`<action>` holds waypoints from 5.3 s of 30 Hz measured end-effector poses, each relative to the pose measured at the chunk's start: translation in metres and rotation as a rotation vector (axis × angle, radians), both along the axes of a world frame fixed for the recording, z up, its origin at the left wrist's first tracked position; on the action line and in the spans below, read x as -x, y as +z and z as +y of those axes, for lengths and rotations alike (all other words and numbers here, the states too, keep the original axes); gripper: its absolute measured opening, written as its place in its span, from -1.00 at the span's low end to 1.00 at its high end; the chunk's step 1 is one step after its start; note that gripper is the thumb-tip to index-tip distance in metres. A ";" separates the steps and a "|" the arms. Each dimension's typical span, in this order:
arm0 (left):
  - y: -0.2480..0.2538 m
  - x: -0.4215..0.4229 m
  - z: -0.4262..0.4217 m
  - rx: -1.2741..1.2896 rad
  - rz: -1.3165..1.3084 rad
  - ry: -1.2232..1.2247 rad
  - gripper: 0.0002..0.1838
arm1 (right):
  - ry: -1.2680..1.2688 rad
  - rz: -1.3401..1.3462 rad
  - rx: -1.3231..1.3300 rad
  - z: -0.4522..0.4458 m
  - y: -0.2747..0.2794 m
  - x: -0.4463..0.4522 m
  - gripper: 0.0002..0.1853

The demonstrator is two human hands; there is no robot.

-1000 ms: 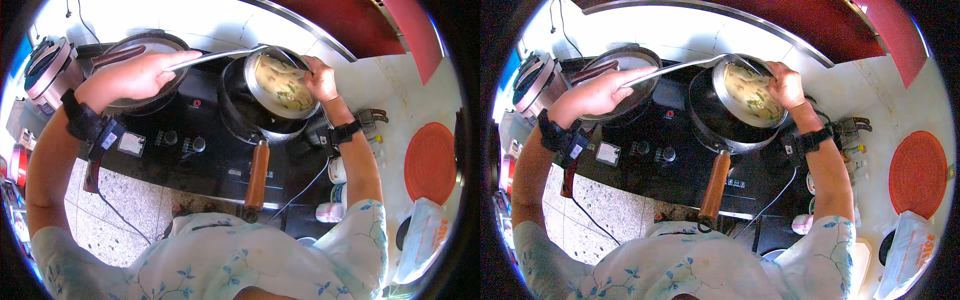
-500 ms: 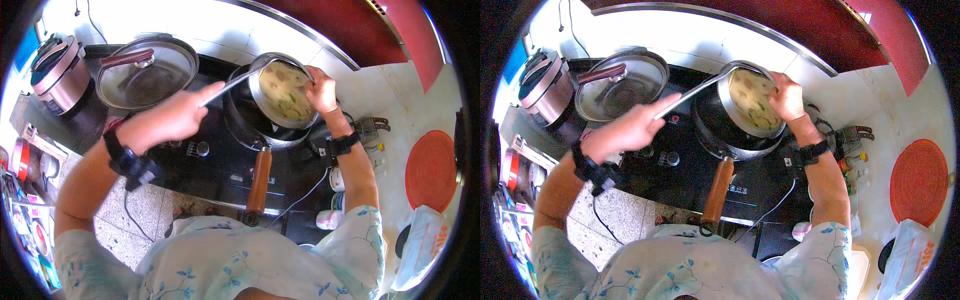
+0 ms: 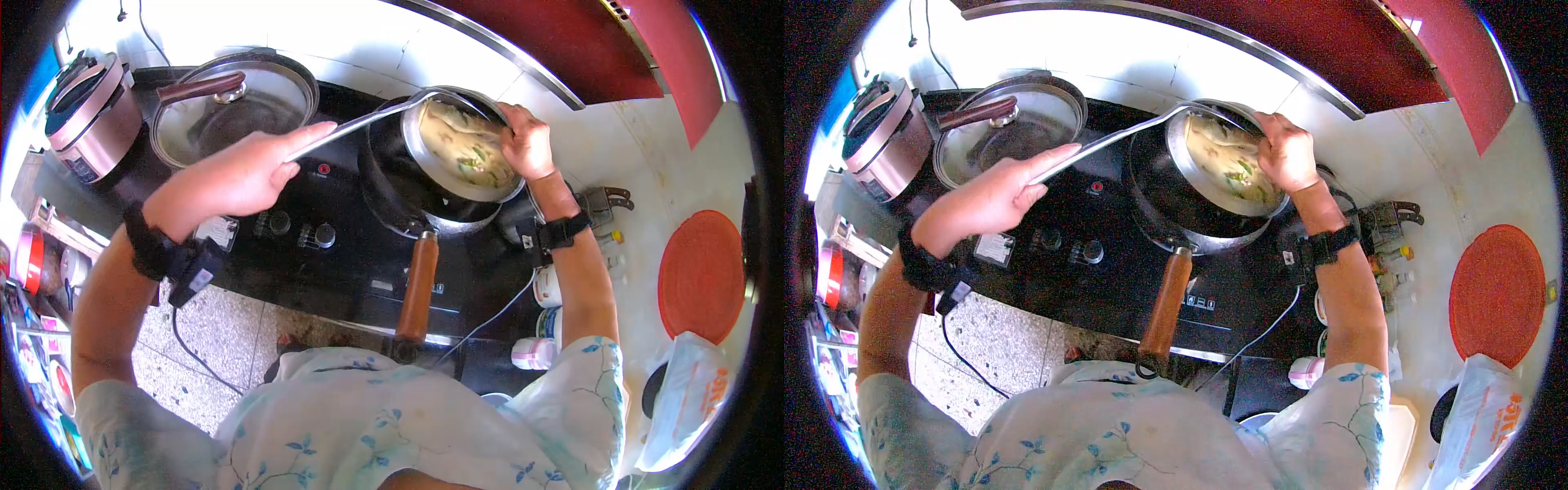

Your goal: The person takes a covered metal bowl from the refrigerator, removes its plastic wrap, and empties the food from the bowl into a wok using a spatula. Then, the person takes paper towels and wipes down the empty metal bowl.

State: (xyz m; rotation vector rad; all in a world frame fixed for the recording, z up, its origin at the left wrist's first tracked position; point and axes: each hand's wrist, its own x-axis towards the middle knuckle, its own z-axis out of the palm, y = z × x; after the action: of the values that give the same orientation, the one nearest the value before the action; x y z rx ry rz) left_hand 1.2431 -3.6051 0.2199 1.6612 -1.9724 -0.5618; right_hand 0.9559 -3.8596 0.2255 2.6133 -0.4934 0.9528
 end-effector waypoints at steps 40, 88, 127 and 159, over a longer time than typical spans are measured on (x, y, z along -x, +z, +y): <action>-0.058 0.036 0.057 0.145 0.262 0.224 -0.34 | 0.021 0.050 0.050 0.003 0.010 -0.015 -0.63; -0.033 0.017 -0.008 -0.050 -0.045 0.074 -0.35 | 0.066 0.165 0.088 -0.021 0.012 -0.025 -0.69; -0.062 0.044 0.032 0.218 -0.061 0.176 -0.33 | -0.183 0.089 0.479 0.039 0.096 -0.016 -0.69; -0.090 0.037 0.044 0.117 -0.072 0.132 -0.39 | -0.369 -0.251 0.206 0.057 0.077 0.011 -0.70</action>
State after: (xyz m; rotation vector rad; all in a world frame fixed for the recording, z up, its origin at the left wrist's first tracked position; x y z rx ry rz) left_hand 1.2064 -3.5606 0.1302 1.7447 -1.8898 -0.3354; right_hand 0.9448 -3.8025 0.3027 2.1311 -0.8549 1.1373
